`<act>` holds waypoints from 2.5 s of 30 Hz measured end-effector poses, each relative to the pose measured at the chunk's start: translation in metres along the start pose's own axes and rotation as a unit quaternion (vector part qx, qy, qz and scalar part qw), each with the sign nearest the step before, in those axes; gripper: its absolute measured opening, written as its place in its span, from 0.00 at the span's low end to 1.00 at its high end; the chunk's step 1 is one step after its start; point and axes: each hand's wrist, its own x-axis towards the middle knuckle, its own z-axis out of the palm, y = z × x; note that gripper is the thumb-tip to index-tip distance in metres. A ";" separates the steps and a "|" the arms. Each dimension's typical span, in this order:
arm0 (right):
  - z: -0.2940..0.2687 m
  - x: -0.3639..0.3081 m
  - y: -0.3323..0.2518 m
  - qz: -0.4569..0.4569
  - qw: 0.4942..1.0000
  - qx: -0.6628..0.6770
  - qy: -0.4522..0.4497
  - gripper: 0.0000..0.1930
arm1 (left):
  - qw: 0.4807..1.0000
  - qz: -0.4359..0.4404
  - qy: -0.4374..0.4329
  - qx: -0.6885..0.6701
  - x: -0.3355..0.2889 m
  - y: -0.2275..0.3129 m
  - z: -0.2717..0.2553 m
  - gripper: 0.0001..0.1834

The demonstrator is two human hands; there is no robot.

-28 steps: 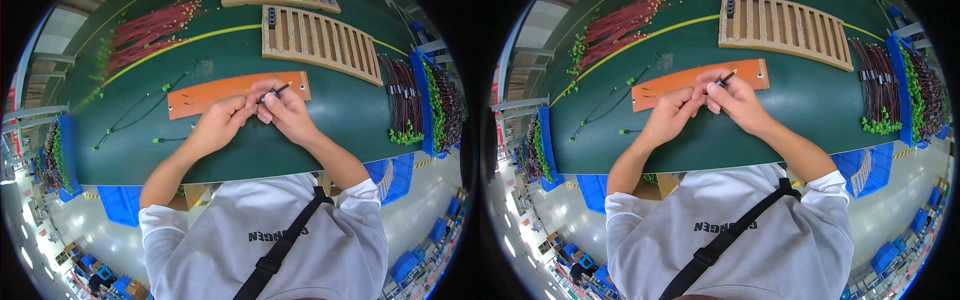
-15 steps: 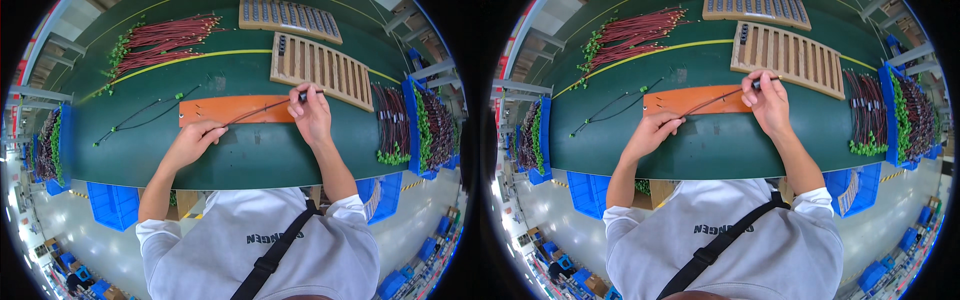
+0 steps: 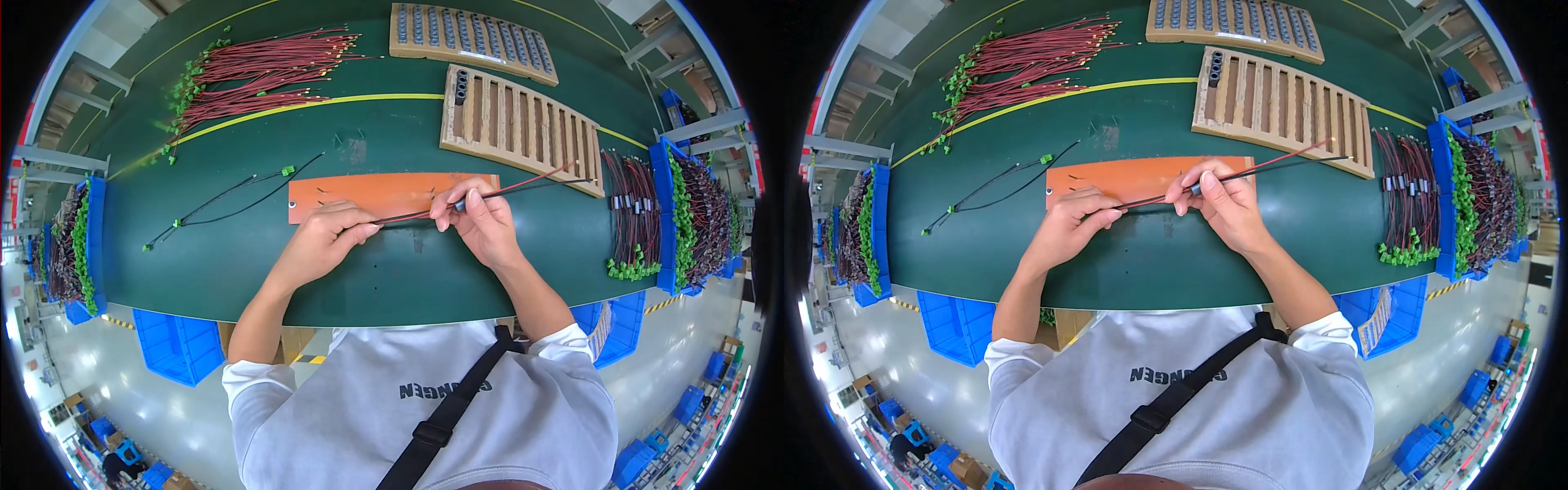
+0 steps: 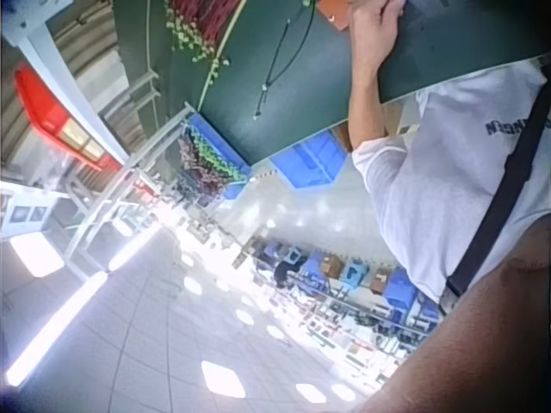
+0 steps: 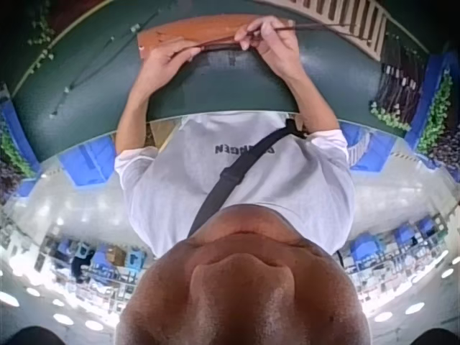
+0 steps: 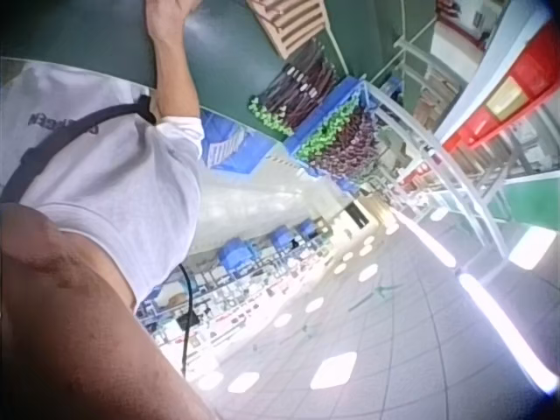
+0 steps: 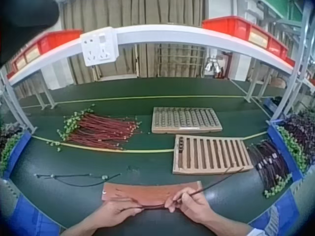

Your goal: The person assembles electrical wires by inserting a black cylindrical component onto the ends of red and black wires. They then place the assembled wires into a wooden slatted rack on the table.

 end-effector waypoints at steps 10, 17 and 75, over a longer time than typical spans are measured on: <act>0.048 0.023 0.031 0.063 0.989 -0.129 0.030 0.12 | 0.953 -0.087 0.056 -0.284 -0.015 -0.019 -0.029 0.17; 0.051 0.039 0.055 0.073 0.995 -0.014 0.069 0.13 | 0.918 -0.098 0.130 -0.363 -0.024 -0.052 -0.044 0.14; 0.050 0.045 0.058 0.091 0.990 -0.093 0.044 0.13 | 0.966 -0.051 0.178 0.180 -0.014 -0.064 -0.041 0.08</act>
